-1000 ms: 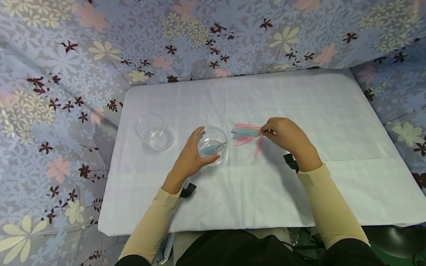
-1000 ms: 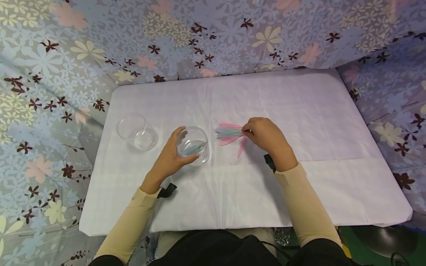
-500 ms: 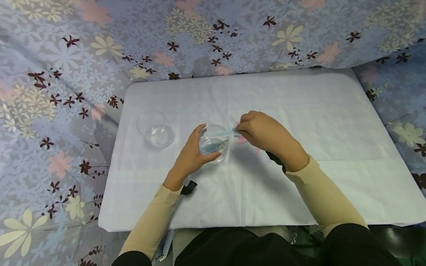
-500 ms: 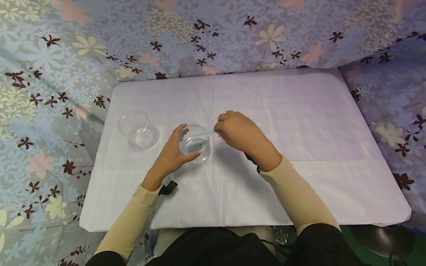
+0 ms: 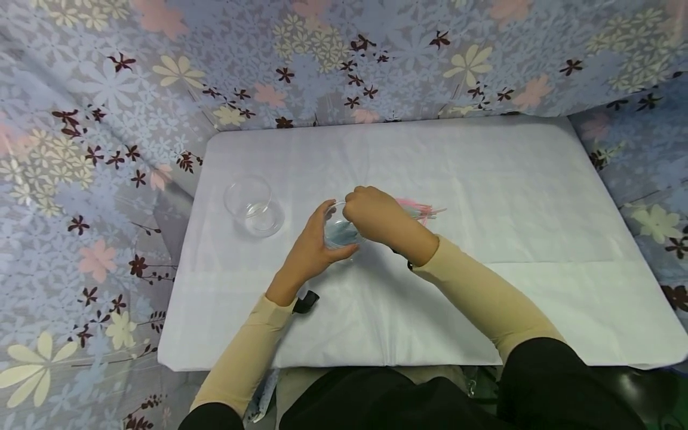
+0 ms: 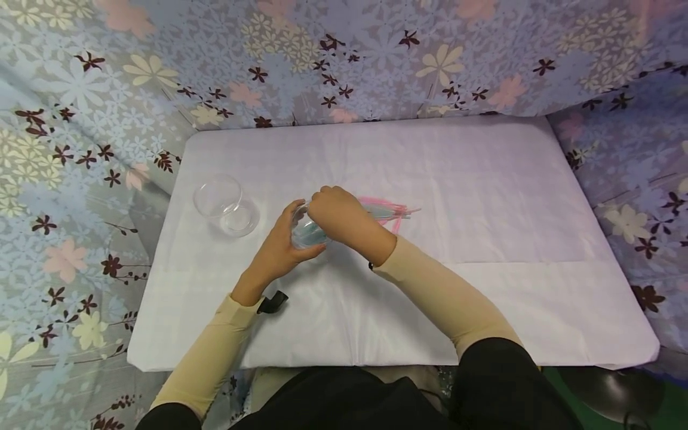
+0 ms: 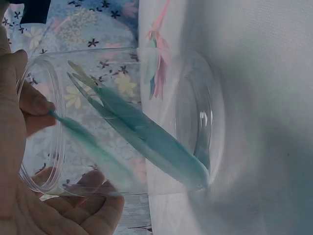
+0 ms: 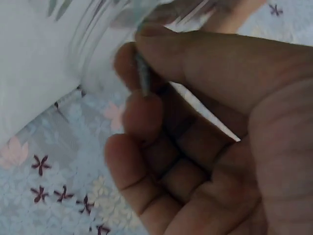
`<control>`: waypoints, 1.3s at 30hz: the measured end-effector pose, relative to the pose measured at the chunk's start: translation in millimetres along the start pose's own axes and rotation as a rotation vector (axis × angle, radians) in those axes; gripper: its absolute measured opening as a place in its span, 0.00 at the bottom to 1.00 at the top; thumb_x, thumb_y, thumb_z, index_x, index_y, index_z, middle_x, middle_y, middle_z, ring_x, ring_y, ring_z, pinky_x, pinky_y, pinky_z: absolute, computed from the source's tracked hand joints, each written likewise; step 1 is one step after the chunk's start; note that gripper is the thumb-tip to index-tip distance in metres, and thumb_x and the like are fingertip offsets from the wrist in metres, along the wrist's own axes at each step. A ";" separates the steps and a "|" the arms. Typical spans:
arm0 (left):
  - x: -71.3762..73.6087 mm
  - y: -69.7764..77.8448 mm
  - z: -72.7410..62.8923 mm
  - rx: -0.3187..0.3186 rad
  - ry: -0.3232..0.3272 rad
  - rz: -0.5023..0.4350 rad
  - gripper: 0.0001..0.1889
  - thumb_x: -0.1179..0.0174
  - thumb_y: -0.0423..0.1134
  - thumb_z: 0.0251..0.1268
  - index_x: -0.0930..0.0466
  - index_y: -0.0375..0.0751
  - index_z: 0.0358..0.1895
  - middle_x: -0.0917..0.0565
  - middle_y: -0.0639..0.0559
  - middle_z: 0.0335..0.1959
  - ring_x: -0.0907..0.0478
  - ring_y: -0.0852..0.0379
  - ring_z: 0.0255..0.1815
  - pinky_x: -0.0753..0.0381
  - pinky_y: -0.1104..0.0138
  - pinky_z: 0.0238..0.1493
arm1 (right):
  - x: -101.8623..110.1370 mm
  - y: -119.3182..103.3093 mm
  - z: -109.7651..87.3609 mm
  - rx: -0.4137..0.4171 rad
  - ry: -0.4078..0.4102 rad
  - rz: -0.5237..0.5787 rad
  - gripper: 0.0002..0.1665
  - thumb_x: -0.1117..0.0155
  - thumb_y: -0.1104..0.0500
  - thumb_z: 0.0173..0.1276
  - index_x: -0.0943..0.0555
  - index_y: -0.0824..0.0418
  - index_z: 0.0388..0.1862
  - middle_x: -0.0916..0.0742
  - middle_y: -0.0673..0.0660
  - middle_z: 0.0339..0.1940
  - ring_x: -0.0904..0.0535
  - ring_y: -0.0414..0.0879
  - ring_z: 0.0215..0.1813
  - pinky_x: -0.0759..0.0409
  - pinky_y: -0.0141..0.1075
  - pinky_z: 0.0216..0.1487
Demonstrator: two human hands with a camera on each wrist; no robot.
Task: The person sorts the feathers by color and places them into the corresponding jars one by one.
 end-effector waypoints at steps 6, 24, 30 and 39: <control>0.7 0.8 0.5 -0.014 0.008 0.013 0.53 0.29 0.62 0.55 0.51 0.53 0.79 0.34 0.48 0.72 0.29 0.45 0.63 0.24 0.53 0.58 | -9.3 -8.1 4.1 -0.044 -0.058 -0.042 0.05 0.25 0.61 0.62 0.10 0.60 0.37 0.12 0.57 0.35 0.18 0.53 0.39 0.18 0.45 0.44; -2.2 1.2 -1.1 0.074 0.013 0.051 0.56 0.27 0.65 0.51 0.51 0.57 0.79 0.36 0.48 0.74 0.32 0.46 0.70 0.30 0.47 0.67 | -86.3 118.9 -92.8 -0.480 0.161 0.482 0.09 0.31 0.61 0.69 0.10 0.63 0.45 0.11 0.61 0.46 0.18 0.59 0.51 0.21 0.54 0.53; -1.8 -0.4 -3.7 0.076 0.005 0.040 0.57 0.28 0.66 0.50 0.51 0.56 0.80 0.36 0.47 0.74 0.32 0.45 0.69 0.29 0.47 0.66 | -121.2 119.5 -100.8 -0.437 0.175 0.336 0.08 0.28 0.57 0.67 0.09 0.59 0.40 0.10 0.57 0.43 0.20 0.56 0.45 0.21 0.50 0.48; -2.1 1.4 -2.5 0.067 0.012 0.045 0.56 0.28 0.66 0.50 0.51 0.57 0.79 0.35 0.46 0.73 0.31 0.46 0.68 0.29 0.47 0.65 | -124.3 122.4 -103.6 -0.567 0.150 0.241 0.10 0.28 0.54 0.67 0.09 0.55 0.44 0.11 0.56 0.45 0.22 0.58 0.49 0.26 0.53 0.50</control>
Point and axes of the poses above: each hand's wrist, its own z-axis towards the middle knuckle, its own x-axis out of the back of the hand, y = z × x, the point moved 3 cm from there along z, towards the middle knuckle
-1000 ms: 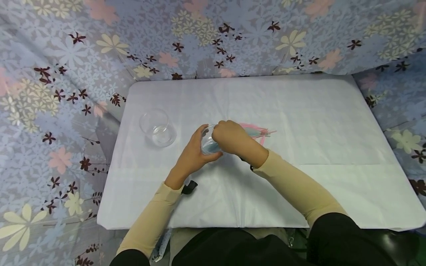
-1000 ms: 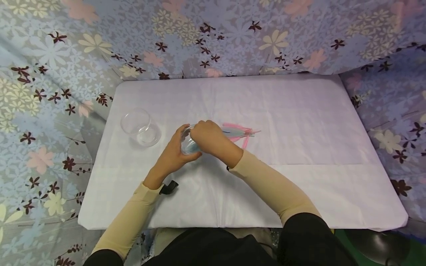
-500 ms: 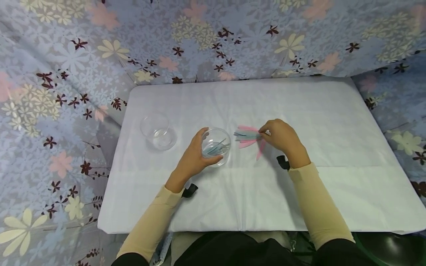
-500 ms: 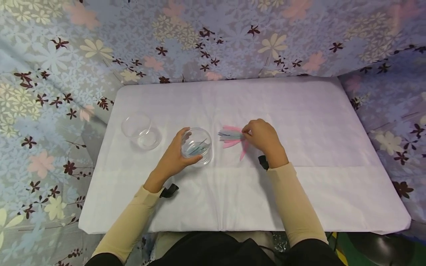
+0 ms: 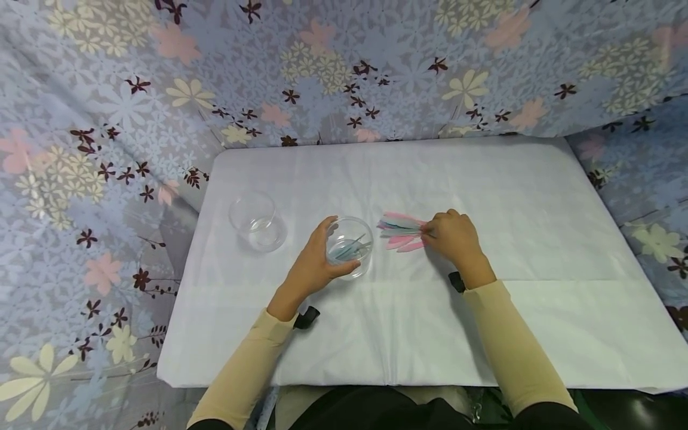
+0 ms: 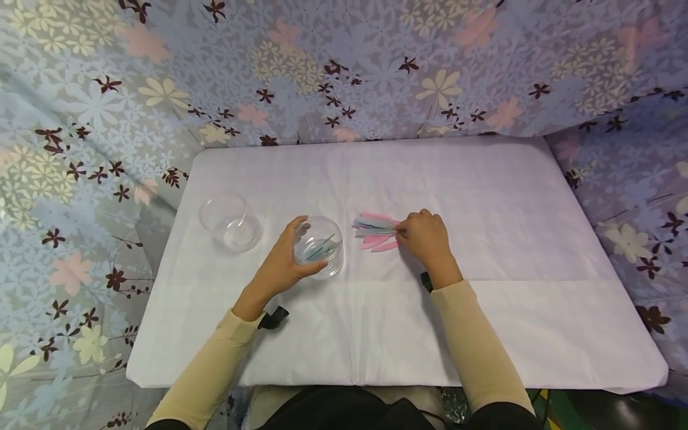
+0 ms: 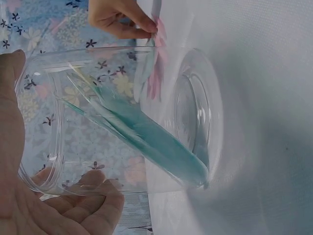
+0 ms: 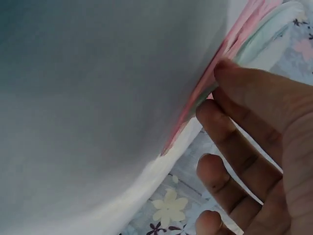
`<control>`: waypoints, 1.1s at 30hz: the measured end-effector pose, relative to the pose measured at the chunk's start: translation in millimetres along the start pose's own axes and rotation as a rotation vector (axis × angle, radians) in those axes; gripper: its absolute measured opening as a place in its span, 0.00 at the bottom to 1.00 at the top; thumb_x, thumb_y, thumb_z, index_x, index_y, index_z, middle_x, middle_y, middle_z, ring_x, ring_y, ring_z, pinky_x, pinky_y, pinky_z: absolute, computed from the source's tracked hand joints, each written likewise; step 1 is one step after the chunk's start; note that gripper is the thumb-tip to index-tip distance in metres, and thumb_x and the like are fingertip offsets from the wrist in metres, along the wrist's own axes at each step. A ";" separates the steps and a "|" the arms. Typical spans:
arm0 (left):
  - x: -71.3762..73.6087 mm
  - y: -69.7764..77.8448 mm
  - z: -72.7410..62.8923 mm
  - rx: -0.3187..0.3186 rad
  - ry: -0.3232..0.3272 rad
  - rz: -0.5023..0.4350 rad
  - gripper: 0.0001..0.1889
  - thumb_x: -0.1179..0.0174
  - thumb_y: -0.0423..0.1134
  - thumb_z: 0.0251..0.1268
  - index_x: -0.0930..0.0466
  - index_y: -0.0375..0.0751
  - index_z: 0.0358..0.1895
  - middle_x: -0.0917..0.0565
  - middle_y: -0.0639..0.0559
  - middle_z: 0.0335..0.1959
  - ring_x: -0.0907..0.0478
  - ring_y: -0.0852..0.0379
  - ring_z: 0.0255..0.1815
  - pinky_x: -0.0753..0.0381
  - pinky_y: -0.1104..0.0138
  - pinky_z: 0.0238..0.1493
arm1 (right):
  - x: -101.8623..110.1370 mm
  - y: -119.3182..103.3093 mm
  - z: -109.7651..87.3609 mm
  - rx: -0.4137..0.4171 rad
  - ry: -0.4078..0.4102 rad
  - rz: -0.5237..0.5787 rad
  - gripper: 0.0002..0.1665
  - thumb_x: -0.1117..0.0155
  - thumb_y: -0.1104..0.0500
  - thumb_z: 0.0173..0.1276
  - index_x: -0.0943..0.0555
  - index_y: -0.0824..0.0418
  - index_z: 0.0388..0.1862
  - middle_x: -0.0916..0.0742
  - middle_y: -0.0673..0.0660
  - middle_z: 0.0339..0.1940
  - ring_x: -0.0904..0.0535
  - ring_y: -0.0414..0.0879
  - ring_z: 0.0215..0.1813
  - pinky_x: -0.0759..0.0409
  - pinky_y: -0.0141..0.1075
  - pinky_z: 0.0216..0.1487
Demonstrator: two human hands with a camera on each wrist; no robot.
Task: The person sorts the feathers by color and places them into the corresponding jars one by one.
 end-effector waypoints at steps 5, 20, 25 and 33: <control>1.6 1.0 -2.0 -0.002 0.008 0.010 0.56 0.27 0.65 0.50 0.51 0.56 0.79 0.35 0.46 0.73 0.31 0.46 0.68 0.28 0.47 0.65 | 2.9 2.4 -4.4 -0.031 0.003 0.023 0.10 0.29 0.55 0.68 0.09 0.57 0.44 0.11 0.58 0.47 0.22 0.57 0.47 0.26 0.53 0.51; -1.0 3.5 -0.6 -0.031 0.016 0.012 0.55 0.26 0.62 0.51 0.50 0.54 0.79 0.35 0.46 0.72 0.30 0.43 0.68 0.28 0.46 0.65 | -1.8 8.8 -9.3 0.047 0.033 -0.019 0.07 0.29 0.58 0.68 0.09 0.58 0.42 0.11 0.57 0.44 0.23 0.56 0.45 0.26 0.55 0.52; 0.6 4.7 -0.6 -0.031 0.022 0.020 0.55 0.25 0.61 0.52 0.49 0.53 0.79 0.34 0.46 0.72 0.30 0.42 0.68 0.29 0.46 0.66 | -0.6 7.8 -11.5 0.050 0.021 -0.011 0.08 0.31 0.58 0.70 0.10 0.57 0.44 0.11 0.57 0.44 0.23 0.55 0.44 0.28 0.56 0.53; 0.9 3.7 -0.6 -0.019 0.018 0.016 0.55 0.26 0.62 0.51 0.49 0.54 0.79 0.34 0.46 0.72 0.30 0.42 0.68 0.28 0.46 0.66 | 28.0 -7.7 -12.2 0.117 0.105 0.085 0.08 0.31 0.60 0.69 0.11 0.60 0.44 0.09 0.56 0.39 0.20 0.54 0.40 0.30 0.57 0.53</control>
Point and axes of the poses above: each hand's wrist, its own z-axis towards the middle knuckle, its own x-axis out of the back of the hand, y = z × x, the point moved 3 cm from there along z, towards the middle knuckle
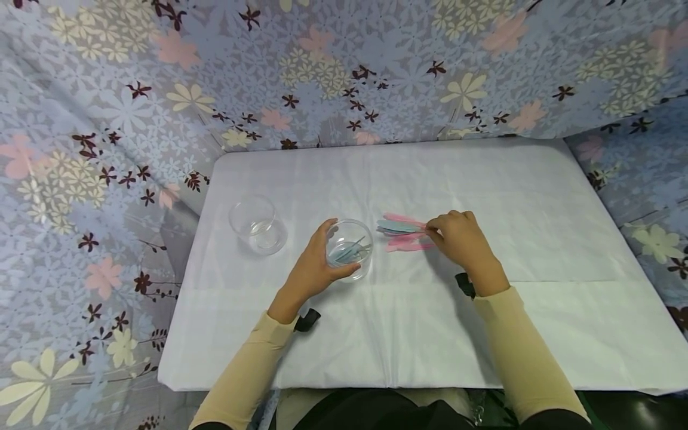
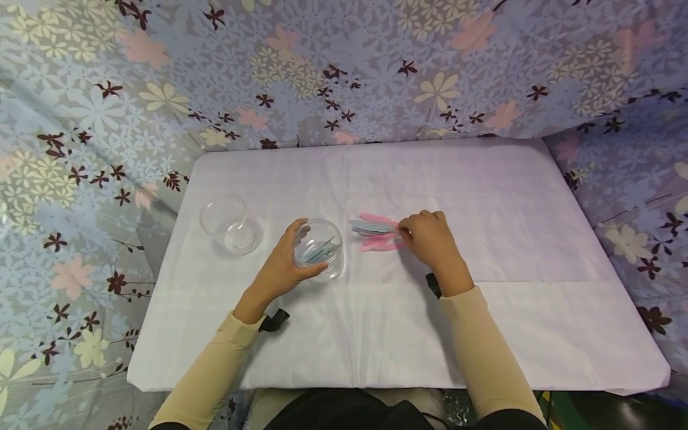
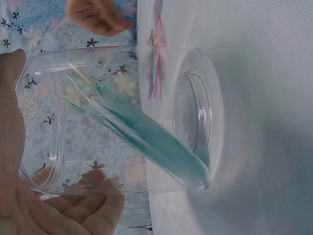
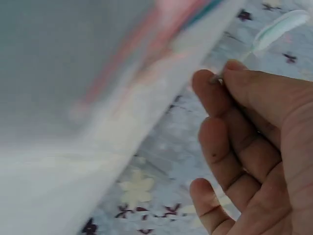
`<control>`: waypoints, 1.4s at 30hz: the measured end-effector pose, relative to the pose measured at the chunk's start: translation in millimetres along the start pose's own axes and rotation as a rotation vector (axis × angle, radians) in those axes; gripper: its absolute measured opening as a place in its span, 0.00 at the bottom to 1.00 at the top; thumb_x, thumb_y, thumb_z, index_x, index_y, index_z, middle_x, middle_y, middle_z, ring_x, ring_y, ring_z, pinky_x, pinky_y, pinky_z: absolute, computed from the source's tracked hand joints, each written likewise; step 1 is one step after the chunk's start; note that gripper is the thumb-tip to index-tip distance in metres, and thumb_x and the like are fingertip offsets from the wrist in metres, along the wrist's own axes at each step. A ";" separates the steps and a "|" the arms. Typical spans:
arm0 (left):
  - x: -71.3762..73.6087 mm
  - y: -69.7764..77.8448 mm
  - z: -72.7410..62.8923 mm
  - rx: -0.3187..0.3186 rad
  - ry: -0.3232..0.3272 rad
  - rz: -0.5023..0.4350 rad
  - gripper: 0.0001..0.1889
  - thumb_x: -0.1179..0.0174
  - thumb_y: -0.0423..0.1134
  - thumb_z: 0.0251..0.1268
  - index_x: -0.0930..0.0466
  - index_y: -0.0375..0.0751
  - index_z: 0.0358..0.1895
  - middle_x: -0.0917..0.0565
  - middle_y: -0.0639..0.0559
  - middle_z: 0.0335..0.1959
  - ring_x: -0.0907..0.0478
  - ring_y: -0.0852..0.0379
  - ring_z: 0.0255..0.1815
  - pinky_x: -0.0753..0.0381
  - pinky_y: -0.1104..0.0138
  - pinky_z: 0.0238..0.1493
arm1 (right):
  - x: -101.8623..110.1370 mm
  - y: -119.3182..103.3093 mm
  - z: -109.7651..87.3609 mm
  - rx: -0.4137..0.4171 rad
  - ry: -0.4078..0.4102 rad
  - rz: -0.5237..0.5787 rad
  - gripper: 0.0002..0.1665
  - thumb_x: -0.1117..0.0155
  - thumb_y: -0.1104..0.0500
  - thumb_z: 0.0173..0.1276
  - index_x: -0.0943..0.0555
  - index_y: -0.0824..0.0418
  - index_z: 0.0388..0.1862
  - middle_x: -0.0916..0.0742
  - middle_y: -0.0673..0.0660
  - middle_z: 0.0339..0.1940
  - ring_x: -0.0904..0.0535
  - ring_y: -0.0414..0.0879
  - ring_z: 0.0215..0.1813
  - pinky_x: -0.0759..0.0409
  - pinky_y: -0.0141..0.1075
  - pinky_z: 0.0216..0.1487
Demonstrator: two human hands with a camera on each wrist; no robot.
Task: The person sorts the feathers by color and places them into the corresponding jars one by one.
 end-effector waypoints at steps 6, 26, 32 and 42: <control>0.2 -0.5 2.5 -0.009 0.003 0.001 0.56 0.27 0.65 0.51 0.51 0.56 0.79 0.35 0.47 0.74 0.31 0.44 0.69 0.29 0.46 0.65 | 35.9 -26.3 7.8 0.134 0.093 0.071 0.03 0.29 0.62 0.68 0.12 0.59 0.39 0.10 0.54 0.37 0.19 0.54 0.44 0.29 0.56 0.49; 1.6 0.6 0.0 -0.007 -0.019 -0.029 0.55 0.28 0.64 0.52 0.51 0.54 0.79 0.33 0.45 0.72 0.30 0.49 0.66 0.27 0.50 0.63 | 56.0 -133.6 42.7 0.498 0.014 -0.179 0.03 0.28 0.66 0.64 0.13 0.59 0.31 0.16 0.53 0.29 0.24 0.52 0.38 0.26 0.44 0.41; 1.2 0.5 4.0 -0.052 -0.017 -0.048 0.54 0.28 0.63 0.54 0.51 0.52 0.79 0.33 0.42 0.71 0.30 0.45 0.65 0.26 0.51 0.61 | 45.4 -147.1 49.3 0.534 -0.041 -0.306 0.06 0.22 0.67 0.56 0.11 0.60 0.32 0.14 0.54 0.32 0.24 0.52 0.38 0.25 0.43 0.42; 1.3 -0.2 0.7 -0.048 -0.028 -0.042 0.56 0.29 0.65 0.54 0.53 0.52 0.80 0.37 0.43 0.76 0.37 0.53 0.76 0.31 0.52 0.69 | 18.0 -168.8 60.8 0.581 -0.128 -0.399 0.05 0.25 0.64 0.60 0.10 0.57 0.36 0.11 0.55 0.36 0.21 0.51 0.42 0.23 0.42 0.47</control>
Point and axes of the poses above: each hand's wrist, its own z-axis towards the middle knuckle, its own x-axis out of the back of the hand, y = z × x, the point moved 3 cm from there along z, towards the middle knuckle
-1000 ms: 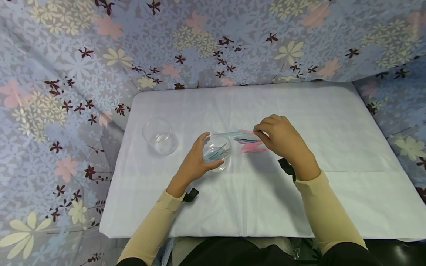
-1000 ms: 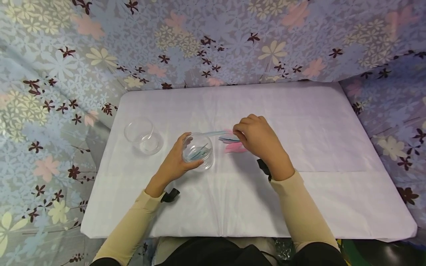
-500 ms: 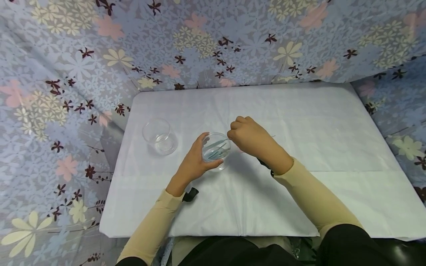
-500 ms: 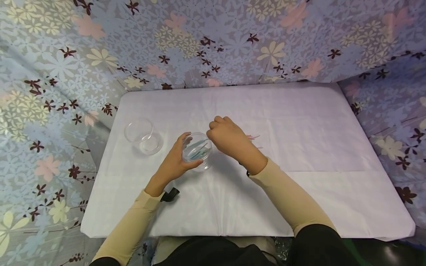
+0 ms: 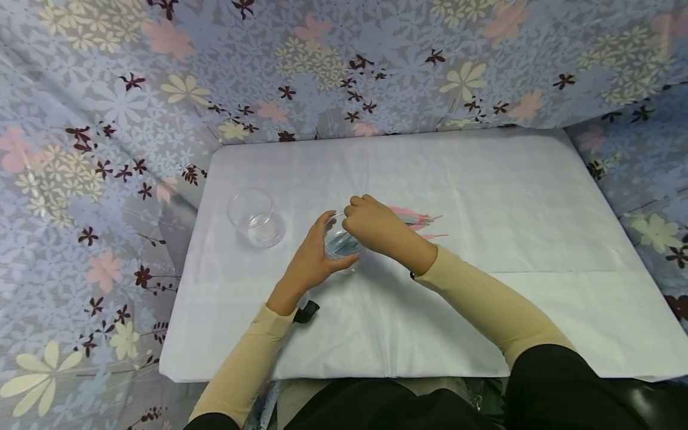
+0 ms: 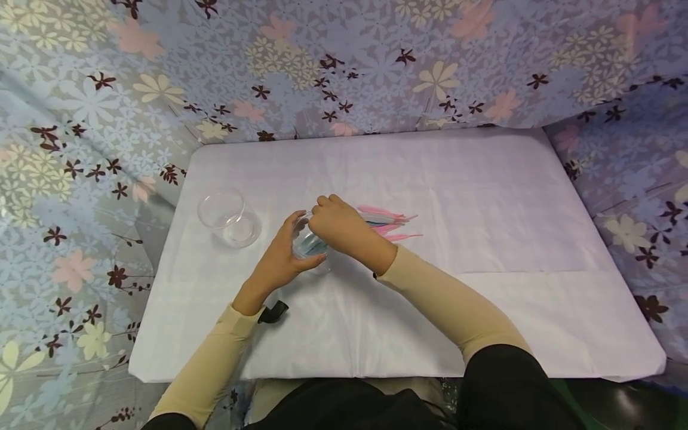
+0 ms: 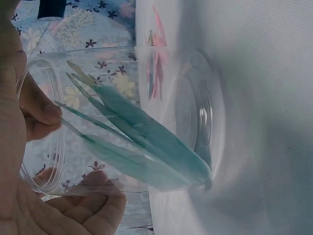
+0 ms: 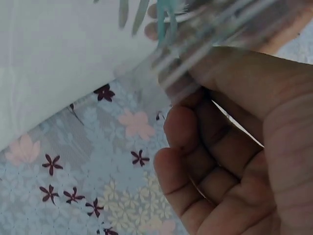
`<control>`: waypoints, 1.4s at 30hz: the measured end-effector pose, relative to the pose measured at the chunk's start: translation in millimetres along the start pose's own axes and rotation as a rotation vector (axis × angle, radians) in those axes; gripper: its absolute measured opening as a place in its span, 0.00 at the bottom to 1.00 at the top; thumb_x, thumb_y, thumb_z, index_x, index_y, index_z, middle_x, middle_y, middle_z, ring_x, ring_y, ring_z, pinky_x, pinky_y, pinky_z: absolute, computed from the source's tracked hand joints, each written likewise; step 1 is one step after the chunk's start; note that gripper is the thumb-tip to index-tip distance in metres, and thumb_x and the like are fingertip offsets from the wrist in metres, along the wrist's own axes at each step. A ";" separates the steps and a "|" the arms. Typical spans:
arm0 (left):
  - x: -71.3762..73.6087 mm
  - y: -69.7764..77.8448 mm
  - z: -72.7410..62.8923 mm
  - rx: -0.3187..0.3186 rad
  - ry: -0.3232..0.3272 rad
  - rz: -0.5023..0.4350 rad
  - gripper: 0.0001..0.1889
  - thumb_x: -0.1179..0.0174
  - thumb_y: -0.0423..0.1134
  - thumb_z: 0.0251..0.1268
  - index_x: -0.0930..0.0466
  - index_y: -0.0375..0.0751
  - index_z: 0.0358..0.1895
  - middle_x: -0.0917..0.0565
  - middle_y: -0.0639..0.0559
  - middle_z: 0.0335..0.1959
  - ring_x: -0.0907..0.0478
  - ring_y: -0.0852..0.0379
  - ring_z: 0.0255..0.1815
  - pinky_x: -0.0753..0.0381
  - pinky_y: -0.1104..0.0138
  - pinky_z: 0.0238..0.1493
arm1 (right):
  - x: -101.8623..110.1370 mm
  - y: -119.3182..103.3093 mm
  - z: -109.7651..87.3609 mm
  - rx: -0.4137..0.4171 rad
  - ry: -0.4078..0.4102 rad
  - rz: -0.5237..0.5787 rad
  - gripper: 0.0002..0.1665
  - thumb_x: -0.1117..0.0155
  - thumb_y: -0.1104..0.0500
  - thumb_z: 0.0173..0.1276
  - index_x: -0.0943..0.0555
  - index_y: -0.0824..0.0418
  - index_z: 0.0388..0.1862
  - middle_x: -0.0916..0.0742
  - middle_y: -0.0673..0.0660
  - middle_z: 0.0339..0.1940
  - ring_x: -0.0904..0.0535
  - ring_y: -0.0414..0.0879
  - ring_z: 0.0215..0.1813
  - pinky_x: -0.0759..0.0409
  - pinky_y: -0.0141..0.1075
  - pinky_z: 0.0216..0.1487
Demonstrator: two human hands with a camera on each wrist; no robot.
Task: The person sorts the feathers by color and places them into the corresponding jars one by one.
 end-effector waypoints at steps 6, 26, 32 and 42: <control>-5.0 -0.4 -4.5 -0.007 0.001 -0.010 0.56 0.29 0.64 0.55 0.53 0.50 0.80 0.38 0.41 0.76 0.37 0.51 0.76 0.32 0.50 0.70 | -12.8 -7.1 3.3 -0.015 -0.067 0.000 0.06 0.23 0.61 0.60 0.10 0.56 0.37 0.10 0.53 0.39 0.21 0.50 0.43 0.24 0.41 0.48; -6.5 0.7 -0.4 -0.007 0.023 0.000 0.55 0.26 0.61 0.53 0.51 0.51 0.79 0.34 0.44 0.72 0.30 0.44 0.67 0.26 0.48 0.63 | -14.0 59.5 -43.2 -0.213 0.269 0.403 0.06 0.30 0.54 0.69 0.10 0.52 0.39 0.10 0.49 0.37 0.18 0.50 0.41 0.29 0.49 0.48; -5.5 1.4 -1.4 0.053 0.027 0.019 0.55 0.25 0.61 0.51 0.50 0.54 0.79 0.35 0.46 0.73 0.31 0.44 0.68 0.28 0.47 0.66 | -72.3 113.8 -111.8 -0.608 0.083 0.482 0.09 0.33 0.57 0.71 0.10 0.57 0.45 0.09 0.56 0.44 0.18 0.57 0.48 0.33 0.59 0.55; -4.8 1.2 -3.4 0.063 0.023 0.018 0.55 0.27 0.63 0.52 0.51 0.56 0.79 0.36 0.47 0.74 0.31 0.45 0.69 0.28 0.46 0.65 | -113.8 113.3 -130.1 -0.601 0.034 0.424 0.09 0.30 0.52 0.69 0.09 0.53 0.42 0.11 0.54 0.38 0.23 0.53 0.42 0.29 0.54 0.47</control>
Point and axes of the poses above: each hand's wrist, its own z-axis towards the middle knuckle, its own x-axis out of the back of the hand, y = z × x, the point moved 3 cm from there along z, towards the middle knuckle
